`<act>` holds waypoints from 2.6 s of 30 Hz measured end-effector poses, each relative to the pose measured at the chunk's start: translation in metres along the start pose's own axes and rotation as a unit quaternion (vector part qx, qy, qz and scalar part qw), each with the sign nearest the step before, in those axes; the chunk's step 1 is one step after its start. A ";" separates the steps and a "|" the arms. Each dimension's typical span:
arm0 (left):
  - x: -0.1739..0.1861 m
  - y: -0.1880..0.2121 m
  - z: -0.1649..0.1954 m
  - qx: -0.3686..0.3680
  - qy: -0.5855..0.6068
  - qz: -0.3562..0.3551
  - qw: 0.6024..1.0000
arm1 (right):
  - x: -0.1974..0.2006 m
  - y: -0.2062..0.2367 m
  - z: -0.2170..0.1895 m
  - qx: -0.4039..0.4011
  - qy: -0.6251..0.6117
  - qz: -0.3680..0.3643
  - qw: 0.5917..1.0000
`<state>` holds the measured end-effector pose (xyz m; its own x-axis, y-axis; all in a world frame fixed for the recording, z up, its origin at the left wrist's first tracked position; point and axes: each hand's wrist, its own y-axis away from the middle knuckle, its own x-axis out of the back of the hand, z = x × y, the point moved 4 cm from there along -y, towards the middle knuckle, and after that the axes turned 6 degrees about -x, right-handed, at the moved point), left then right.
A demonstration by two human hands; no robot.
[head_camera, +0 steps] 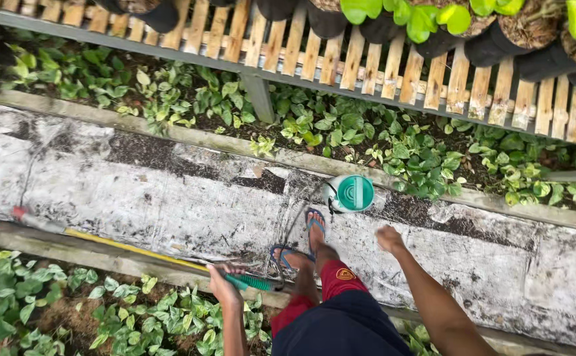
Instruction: The person uses a handheld pump sprayer to mist rows of potted plants on a slatted metal shelf in a nursery. They move along the shelf, spraying the foliage and soil of many small pots, then refill the sprayer tank from a nearby water source.
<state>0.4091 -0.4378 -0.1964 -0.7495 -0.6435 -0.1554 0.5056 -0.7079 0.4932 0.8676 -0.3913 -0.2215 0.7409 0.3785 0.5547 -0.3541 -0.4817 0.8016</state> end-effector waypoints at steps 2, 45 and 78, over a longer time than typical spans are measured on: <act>-0.001 0.006 -0.016 0.029 0.011 0.028 0.999 | -0.007 -0.007 -0.014 0.018 -0.032 -0.002 0.999; -0.084 0.001 -0.165 0.010 -0.021 0.121 0.992 | 0.018 -0.098 -0.019 0.031 -0.398 -0.037 0.916; -0.197 -0.025 -0.234 0.044 -0.154 -0.029 0.987 | -0.056 -0.195 -0.057 0.075 -0.108 0.297 0.946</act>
<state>0.6441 -0.3613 -0.3784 -0.8775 -0.4737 0.0753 0.4289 -0.7046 0.5653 0.8628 -0.2735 -0.3959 0.5425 -0.1560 0.8254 -0.6709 -0.6718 0.3140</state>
